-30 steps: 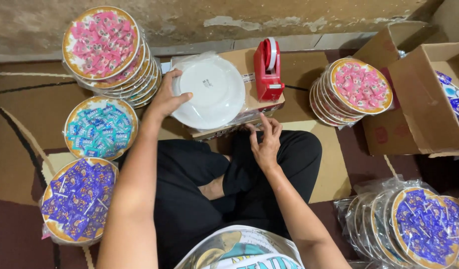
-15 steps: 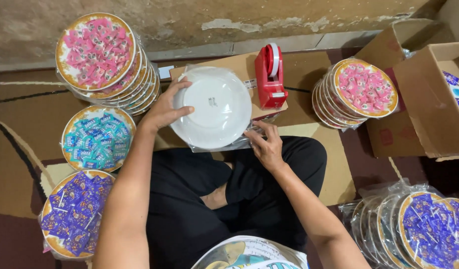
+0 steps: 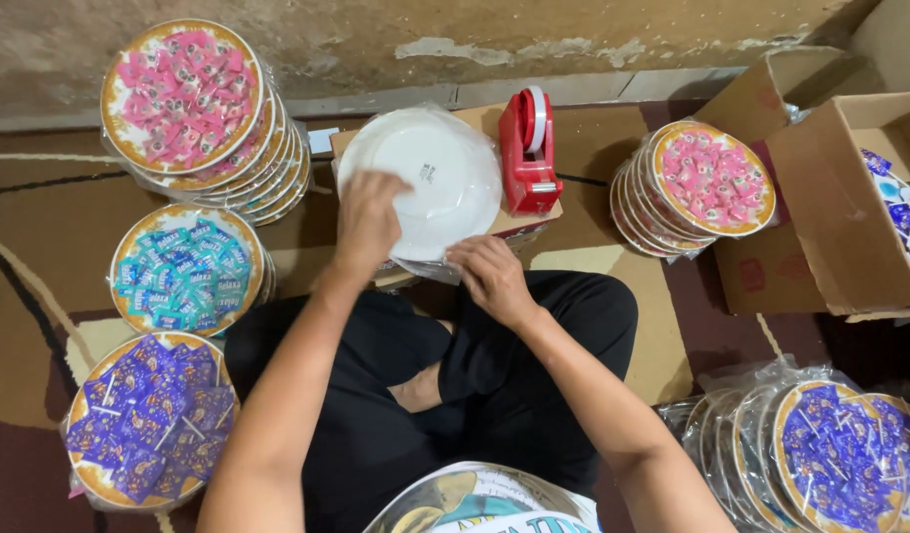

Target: Packing individual candy plates into plastic bags, sealing them with a tape dispenser, and organizing them into stacks.

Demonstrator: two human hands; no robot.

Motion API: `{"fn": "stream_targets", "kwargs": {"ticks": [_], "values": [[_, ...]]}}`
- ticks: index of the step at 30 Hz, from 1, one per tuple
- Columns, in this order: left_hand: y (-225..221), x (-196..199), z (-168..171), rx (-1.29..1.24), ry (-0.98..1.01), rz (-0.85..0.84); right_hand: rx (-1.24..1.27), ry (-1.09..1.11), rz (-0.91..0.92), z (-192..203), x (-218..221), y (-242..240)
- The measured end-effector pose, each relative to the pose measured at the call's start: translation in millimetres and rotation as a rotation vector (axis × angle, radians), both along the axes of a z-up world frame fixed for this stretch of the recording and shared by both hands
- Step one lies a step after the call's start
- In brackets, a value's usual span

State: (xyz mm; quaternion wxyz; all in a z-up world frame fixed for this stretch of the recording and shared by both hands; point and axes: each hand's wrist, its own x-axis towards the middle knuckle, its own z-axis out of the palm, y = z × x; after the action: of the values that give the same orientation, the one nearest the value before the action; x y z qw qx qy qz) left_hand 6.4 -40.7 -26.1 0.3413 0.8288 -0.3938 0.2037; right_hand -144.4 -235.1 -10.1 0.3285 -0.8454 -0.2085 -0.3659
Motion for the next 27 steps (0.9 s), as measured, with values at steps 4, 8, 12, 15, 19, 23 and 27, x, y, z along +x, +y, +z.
{"fn": "stream_targets", "kwargs": {"ticks": [4, 8, 12, 15, 19, 23, 27], "values": [[13, -76, -10, -0.004, 0.06, -0.096, 0.068, 0.124, 0.038, 3, 1, -6], [7, -102, -10, 0.073, -0.114, 0.046, 0.263, 0.348, -0.042, -3, 1, -2], [-5, -111, -6, -0.077, -0.12, 0.147, 0.355, 0.432, -0.09, -6, -6, 1], [-10, -104, -13, -0.199, -0.052, 0.181, 0.387, 0.466, -0.034, 12, -12, 3], [-12, -115, 13, -0.315, 0.044, 0.188, 0.455, 0.486, -0.026, 8, -6, 6], [-16, -109, -3, -0.348, 0.256, 0.215, 0.542, 0.495, -0.048, -9, 2, 5], [-18, -116, 27, -0.331, 0.391, 0.304, 0.468, 0.455, -0.038, -10, 3, 5]]}}
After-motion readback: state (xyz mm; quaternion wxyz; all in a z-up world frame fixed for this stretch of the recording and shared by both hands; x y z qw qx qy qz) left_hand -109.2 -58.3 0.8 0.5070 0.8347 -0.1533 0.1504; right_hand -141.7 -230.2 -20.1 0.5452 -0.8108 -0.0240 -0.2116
